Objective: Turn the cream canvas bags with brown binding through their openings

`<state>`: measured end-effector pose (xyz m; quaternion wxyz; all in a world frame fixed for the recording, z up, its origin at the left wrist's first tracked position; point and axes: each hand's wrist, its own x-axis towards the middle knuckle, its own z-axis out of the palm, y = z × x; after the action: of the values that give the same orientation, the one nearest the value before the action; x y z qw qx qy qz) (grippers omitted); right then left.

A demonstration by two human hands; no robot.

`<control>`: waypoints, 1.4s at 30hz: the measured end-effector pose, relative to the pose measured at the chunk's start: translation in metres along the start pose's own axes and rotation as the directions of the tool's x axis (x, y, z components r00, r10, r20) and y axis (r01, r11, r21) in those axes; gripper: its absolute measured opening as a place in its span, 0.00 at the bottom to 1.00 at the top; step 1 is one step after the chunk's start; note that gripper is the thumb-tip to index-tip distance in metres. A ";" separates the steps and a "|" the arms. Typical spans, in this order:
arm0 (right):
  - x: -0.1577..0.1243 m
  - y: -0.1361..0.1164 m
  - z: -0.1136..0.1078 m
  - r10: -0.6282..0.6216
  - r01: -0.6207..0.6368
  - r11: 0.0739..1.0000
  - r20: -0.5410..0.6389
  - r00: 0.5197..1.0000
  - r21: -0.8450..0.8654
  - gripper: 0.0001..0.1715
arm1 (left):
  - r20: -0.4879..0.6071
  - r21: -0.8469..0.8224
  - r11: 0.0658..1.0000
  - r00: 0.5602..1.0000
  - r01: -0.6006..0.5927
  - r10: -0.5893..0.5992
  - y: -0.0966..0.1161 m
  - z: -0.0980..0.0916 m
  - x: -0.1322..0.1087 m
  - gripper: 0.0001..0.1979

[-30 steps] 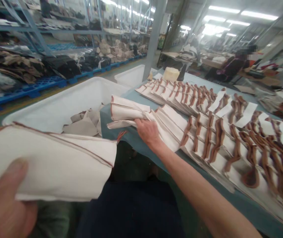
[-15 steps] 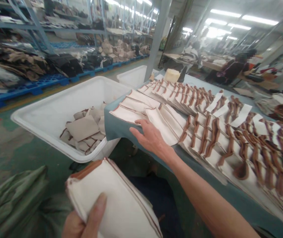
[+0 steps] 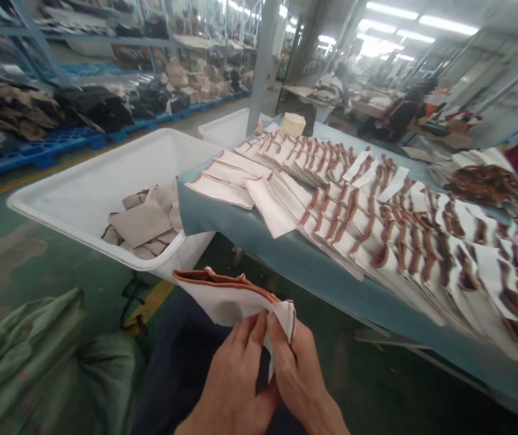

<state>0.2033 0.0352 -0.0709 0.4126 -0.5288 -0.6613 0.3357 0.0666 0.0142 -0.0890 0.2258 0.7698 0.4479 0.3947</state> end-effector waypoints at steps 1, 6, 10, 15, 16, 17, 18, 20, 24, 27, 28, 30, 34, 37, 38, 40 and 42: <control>-0.003 0.004 -0.009 -0.020 0.020 1.000 -0.007 1.000 -0.004 0.23 | 0.021 -0.012 1.000 0.999 -0.028 0.028 0.003 -0.003 -0.005 0.33; -0.021 0.015 -0.047 -0.249 0.253 0.960 0.044 0.967 -0.116 0.20 | -0.251 0.088 0.994 0.964 -0.064 0.085 0.007 -0.036 -0.020 0.14; -0.032 0.009 -0.059 -0.316 0.325 0.927 0.077 0.946 -0.190 0.21 | -0.316 0.230 0.973 0.944 -0.017 0.091 0.002 -0.051 -0.018 0.08; -0.045 0.001 -0.058 -0.299 0.308 0.927 0.074 0.951 -0.214 0.23 | -0.282 0.245 0.964 0.944 -0.100 0.169 0.003 -0.035 -0.024 0.04; -0.048 0.000 -0.057 -0.287 0.294 0.932 0.067 0.956 -0.211 0.23 | -0.278 0.252 0.962 0.945 -0.102 0.173 0.004 -0.032 -0.027 0.04; -0.050 -0.001 -0.056 -0.276 0.283 0.935 0.062 0.959 -0.214 0.23 | -0.277 0.274 0.957 0.945 -0.093 0.171 0.006 -0.030 -0.028 0.05; -0.052 -0.002 -0.055 -0.265 0.272 0.935 0.061 0.962 -0.226 0.23 | -0.280 0.306 0.949 0.945 -0.077 0.167 0.008 -0.029 -0.030 0.05; -0.054 -0.005 -0.053 -0.235 0.250 0.928 0.089 0.968 -0.277 0.24 | -0.278 0.334 0.942 0.951 -0.040 0.139 0.013 -0.031 -0.028 0.05; -0.055 -0.017 -0.051 -0.110 0.203 0.911 0.264 0.958 -0.358 0.22 | 0.034 -0.087 0.984 0.987 0.158 -0.155 0.027 -0.044 -0.015 0.07; -0.054 -0.028 -0.054 -0.020 0.184 0.913 0.411 0.912 -0.365 0.13 | 0.345 -0.328 0.866 0.901 0.378 -0.263 0.035 -0.055 -0.003 0.09; -0.053 -0.032 -0.057 0.012 0.172 0.912 0.444 0.896 -0.373 0.10 | 0.394 -0.356 0.836 0.878 0.418 -0.271 0.036 -0.057 0.000 0.09; -0.051 -0.039 -0.062 0.082 0.108 0.921 0.459 0.885 -0.373 0.09 | 0.446 -0.377 0.801 0.849 0.465 -0.284 0.038 -0.061 0.002 0.10; -0.046 -0.046 -0.070 0.207 -0.154 0.972 0.330 0.921 -0.179 0.18 | 0.470 -0.373 0.776 0.825 0.508 -0.314 0.039 -0.063 0.001 0.10; -0.043 -0.042 -0.068 0.258 -0.282 0.959 0.302 0.918 0.036 0.18 | 0.451 -0.360 0.779 0.827 0.514 -0.337 0.040 -0.066 0.004 0.11; -0.042 -0.040 -0.066 0.269 -0.318 0.942 0.327 0.906 0.107 0.21 | 0.448 -0.355 0.784 0.829 0.509 -0.335 0.041 -0.067 0.005 0.11; -0.038 -0.036 -0.063 0.280 -0.384 0.898 0.395 0.875 0.214 0.25 | 0.458 -0.340 0.799 0.830 0.496 -0.320 0.040 -0.070 0.008 0.12; -0.033 -0.034 -0.061 0.280 -0.413 0.875 0.434 0.856 0.251 0.29 | 0.475 -0.322 0.814 0.826 0.483 -0.302 0.038 -0.073 0.009 0.13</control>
<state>0.2475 -0.0043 -0.0207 0.2902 -0.4862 -0.5543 0.6100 0.0294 0.0033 -0.0159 0.5547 0.6529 0.4457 0.2596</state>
